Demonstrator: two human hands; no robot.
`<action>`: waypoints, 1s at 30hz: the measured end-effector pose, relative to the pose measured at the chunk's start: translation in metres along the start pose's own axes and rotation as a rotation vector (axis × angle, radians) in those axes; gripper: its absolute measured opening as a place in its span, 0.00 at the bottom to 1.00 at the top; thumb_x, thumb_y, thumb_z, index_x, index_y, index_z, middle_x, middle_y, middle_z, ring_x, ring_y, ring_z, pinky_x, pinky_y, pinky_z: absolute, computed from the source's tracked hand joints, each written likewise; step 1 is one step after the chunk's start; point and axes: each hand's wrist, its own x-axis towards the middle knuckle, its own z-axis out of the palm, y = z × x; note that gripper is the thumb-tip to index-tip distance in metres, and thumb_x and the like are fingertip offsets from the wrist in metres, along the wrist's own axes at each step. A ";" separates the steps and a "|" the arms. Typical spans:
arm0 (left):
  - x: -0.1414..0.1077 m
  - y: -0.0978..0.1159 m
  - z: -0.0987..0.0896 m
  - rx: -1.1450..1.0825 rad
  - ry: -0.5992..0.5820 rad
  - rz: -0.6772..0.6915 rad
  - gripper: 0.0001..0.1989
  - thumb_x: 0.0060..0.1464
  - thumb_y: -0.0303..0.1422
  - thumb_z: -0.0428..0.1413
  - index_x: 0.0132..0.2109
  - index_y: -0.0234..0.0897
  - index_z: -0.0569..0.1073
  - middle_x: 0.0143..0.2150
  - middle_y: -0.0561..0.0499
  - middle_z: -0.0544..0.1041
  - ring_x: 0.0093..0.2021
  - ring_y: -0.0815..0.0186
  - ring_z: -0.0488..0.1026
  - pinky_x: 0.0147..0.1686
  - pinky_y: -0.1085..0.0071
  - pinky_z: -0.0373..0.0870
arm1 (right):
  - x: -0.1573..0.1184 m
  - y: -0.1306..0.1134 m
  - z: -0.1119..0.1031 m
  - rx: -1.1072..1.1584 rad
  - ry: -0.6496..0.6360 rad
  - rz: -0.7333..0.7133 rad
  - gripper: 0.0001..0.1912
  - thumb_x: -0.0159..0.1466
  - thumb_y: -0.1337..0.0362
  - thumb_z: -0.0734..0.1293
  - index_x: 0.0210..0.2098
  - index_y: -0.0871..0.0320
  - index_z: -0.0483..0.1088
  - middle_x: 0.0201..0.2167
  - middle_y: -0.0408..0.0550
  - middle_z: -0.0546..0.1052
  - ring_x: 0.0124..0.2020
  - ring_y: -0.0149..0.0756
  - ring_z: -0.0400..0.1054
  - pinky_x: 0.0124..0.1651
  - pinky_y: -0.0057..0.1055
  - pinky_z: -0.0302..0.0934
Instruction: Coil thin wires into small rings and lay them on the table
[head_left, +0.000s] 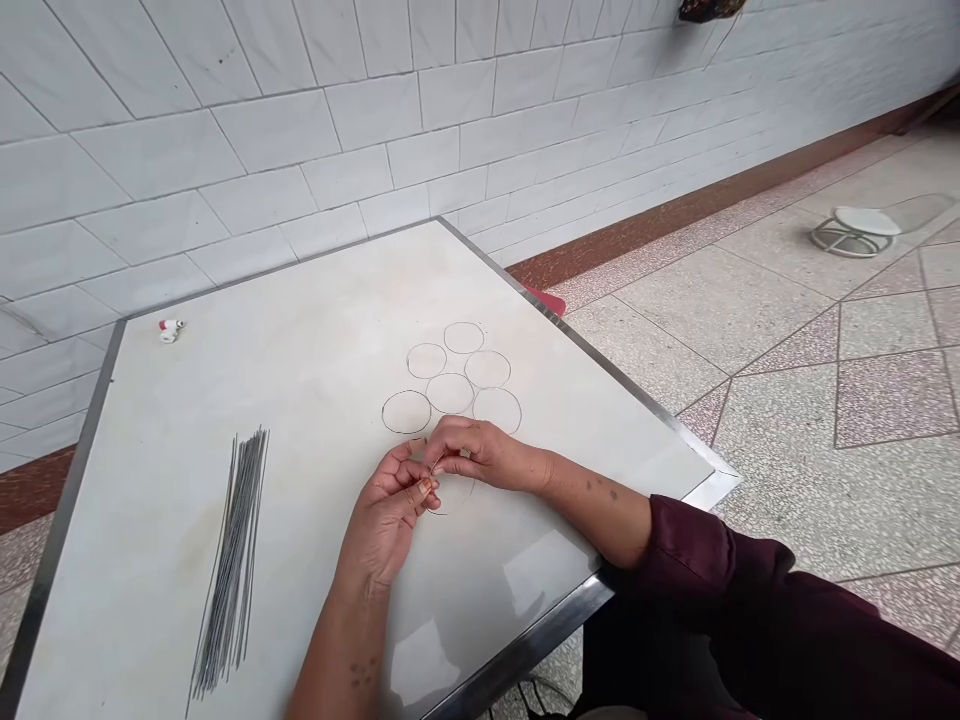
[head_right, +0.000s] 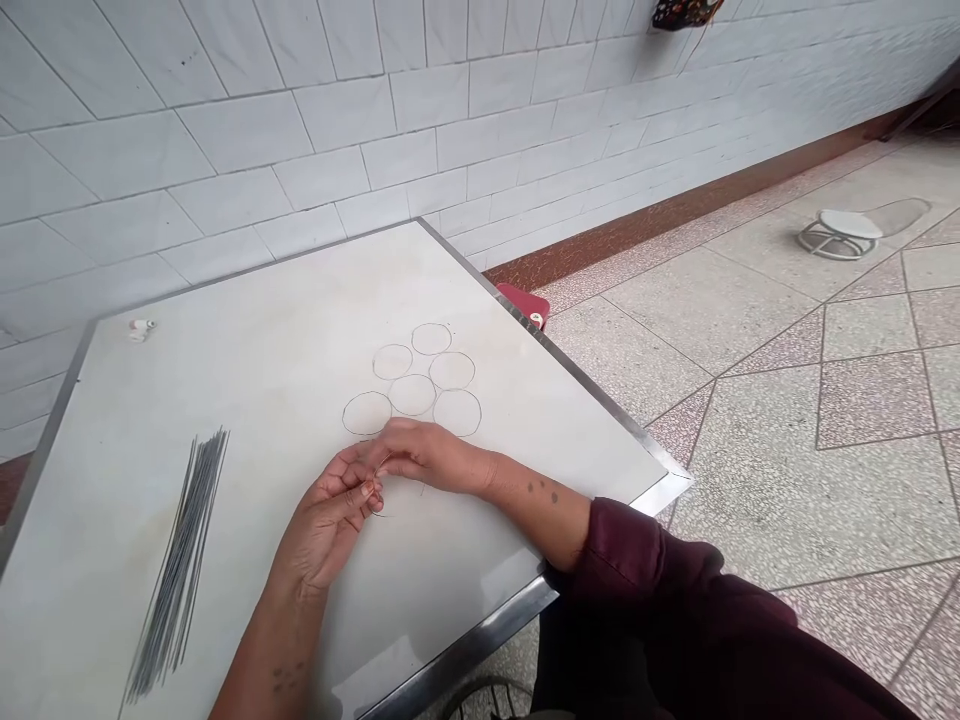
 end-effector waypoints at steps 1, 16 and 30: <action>0.000 0.000 0.000 -0.030 0.006 0.001 0.21 0.50 0.29 0.63 0.53 0.41 0.74 0.32 0.54 0.72 0.31 0.70 0.67 0.35 0.72 0.66 | 0.000 -0.001 0.001 0.046 0.024 0.052 0.09 0.67 0.59 0.66 0.42 0.57 0.71 0.36 0.45 0.72 0.36 0.31 0.66 0.40 0.29 0.65; -0.001 -0.013 0.014 -0.300 0.150 0.097 0.22 0.49 0.26 0.65 0.51 0.46 0.75 0.33 0.56 0.69 0.38 0.70 0.69 0.42 0.72 0.67 | 0.000 -0.001 -0.004 0.485 0.058 0.278 0.16 0.71 0.52 0.59 0.42 0.59 0.66 0.23 0.37 0.65 0.23 0.26 0.61 0.29 0.25 0.58; -0.005 -0.016 0.017 -0.362 0.155 0.108 0.19 0.47 0.24 0.66 0.47 0.41 0.76 0.30 0.55 0.70 0.35 0.71 0.69 0.34 0.76 0.69 | 0.002 -0.002 -0.006 0.630 0.155 0.366 0.15 0.67 0.51 0.64 0.43 0.57 0.70 0.23 0.37 0.66 0.23 0.25 0.60 0.29 0.25 0.57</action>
